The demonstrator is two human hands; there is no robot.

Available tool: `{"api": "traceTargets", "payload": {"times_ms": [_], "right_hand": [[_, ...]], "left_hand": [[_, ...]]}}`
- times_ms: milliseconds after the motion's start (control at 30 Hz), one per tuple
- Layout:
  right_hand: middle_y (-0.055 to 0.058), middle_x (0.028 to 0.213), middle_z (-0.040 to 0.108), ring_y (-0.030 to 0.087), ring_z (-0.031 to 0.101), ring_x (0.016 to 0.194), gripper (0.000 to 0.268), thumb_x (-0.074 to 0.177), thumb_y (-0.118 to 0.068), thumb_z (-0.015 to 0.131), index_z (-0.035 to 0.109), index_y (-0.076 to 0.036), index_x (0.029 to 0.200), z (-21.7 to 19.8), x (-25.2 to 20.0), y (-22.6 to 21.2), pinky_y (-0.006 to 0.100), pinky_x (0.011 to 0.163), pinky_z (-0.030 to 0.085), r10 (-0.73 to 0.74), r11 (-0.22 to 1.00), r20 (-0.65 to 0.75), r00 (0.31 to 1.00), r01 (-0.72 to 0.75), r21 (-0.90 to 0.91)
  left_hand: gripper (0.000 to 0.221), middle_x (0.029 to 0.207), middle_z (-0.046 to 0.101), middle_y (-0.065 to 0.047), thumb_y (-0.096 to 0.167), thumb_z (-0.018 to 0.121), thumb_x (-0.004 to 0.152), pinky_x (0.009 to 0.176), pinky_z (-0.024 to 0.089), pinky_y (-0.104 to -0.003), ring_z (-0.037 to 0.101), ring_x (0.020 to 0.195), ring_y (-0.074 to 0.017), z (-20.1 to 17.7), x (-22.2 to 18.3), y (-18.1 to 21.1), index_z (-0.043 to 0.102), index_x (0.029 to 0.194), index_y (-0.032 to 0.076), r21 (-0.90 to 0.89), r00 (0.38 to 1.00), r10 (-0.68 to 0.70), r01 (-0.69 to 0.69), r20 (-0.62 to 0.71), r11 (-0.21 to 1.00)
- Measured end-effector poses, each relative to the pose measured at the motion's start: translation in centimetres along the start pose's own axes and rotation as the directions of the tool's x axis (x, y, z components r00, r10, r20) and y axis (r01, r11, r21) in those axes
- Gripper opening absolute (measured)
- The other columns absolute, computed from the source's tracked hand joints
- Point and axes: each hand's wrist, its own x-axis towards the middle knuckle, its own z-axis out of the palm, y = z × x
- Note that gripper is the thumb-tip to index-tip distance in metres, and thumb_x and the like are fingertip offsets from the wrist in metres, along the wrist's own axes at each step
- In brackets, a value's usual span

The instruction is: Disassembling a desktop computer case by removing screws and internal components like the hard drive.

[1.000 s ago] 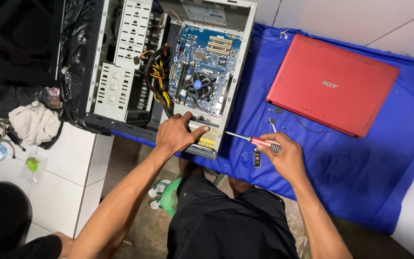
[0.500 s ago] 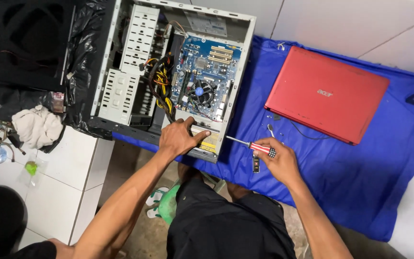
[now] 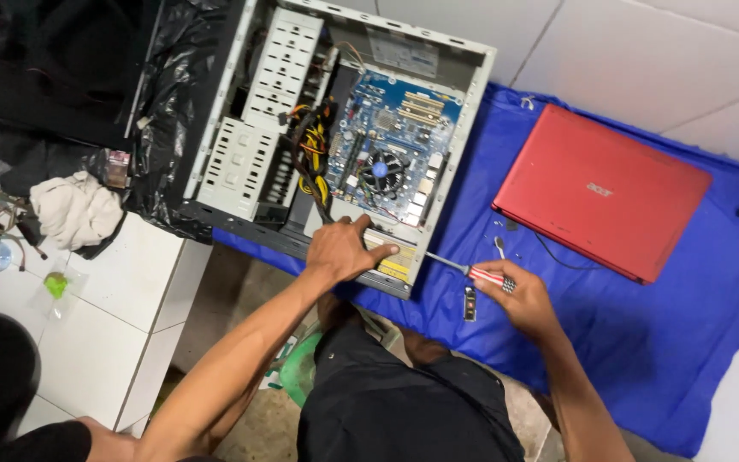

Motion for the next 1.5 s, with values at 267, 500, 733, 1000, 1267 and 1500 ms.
{"api": "traceTargets", "payload": {"times_ms": [267,500,733,1000,1267,1500], "right_hand": [[0.011,0.105,0.081,0.025,0.07,0.1,0.034,0.086,-0.023,0.083,0.081,-0.021,0.119,1.6,-0.4,2.0,0.039,0.094,0.051,0.006,0.997,-0.074,0.997,-0.011,-0.074],[0.005,0.123,0.075,0.017,0.068,0.113,0.026,0.095,-0.009,0.066,0.075,-0.01,0.119,1.2,-1.8,8.3,0.029,0.104,0.047,-0.111,0.986,-0.422,0.9,0.046,-0.162],[0.012,0.111,0.075,0.033,0.066,0.108,0.031,0.086,-0.017,0.07,0.075,-0.012,0.117,6.9,-0.4,15.9,0.043,0.102,0.047,-0.308,0.81,-0.455,0.835,-0.021,-0.587],[0.016,0.158,0.042,0.047,0.047,0.133,0.06,0.082,-0.011,0.067,0.062,-0.028,0.139,14.1,-1.9,11.0,0.06,0.103,0.048,-0.146,0.738,-0.691,0.708,-0.387,-0.552],[0.024,0.144,0.05,0.04,0.052,0.133,0.038,0.09,-0.004,0.067,0.069,-0.009,0.127,19.2,-2.7,-2.5,0.046,0.113,0.042,-0.397,0.864,-0.816,0.421,-0.13,-0.487],[0.012,0.126,0.063,0.03,0.059,0.123,0.021,0.097,-0.003,0.066,0.074,-0.009,0.116,21.3,-2.9,-11.8,0.04,0.106,0.048,-0.445,0.873,-0.83,0.336,-0.042,-0.485]], "left_hand": [[0.077,0.117,0.068,-0.027,0.073,0.057,0.083,0.094,0.054,-0.055,0.068,0.112,-0.049,1.5,1.9,-2.0,0.062,0.132,0.014,-0.006,0.995,0.097,-0.097,-0.027,0.995],[0.082,0.137,0.062,-0.016,0.064,0.053,0.091,0.092,0.053,-0.056,0.058,0.125,-0.0413,-0.2,4.4,-5.9,0.038,0.154,0.014,-0.16,0.991,-0.045,0.066,0.129,0.985],[0.049,0.109,0.072,-0.021,0.025,0.071,0.093,0.071,0.06,-0.055,0.072,0.088,-0.0388,-5.1,8.0,-12.0,0.057,0.134,0.001,-0.229,0.877,0.222,-0.342,-0.427,0.911],[0.044,0.121,0.07,-0.015,0.03,0.07,0.091,0.121,0.023,-0.055,0.054,0.127,-0.0321,-9.0,17.7,-12.3,0.064,0.129,0.008,0.341,0.791,0.518,-0.413,-0.326,0.845],[0.053,0.116,0.069,-0.012,0.023,0.071,0.085,0.122,-0.006,-0.07,0.052,0.127,-0.0347,-7.5,21.5,-12.3,0.06,0.137,0.015,0.589,0.883,0.468,-0.393,0.028,0.706],[0.075,0.073,0.068,-0.012,-0.026,0.063,0.07,0.122,0.03,-0.058,0.07,0.068,-0.0272,-10.3,13.8,-14.1,0.054,0.138,0.003,0.079,0.729,0.633,-0.637,-0.26,0.767]]}}
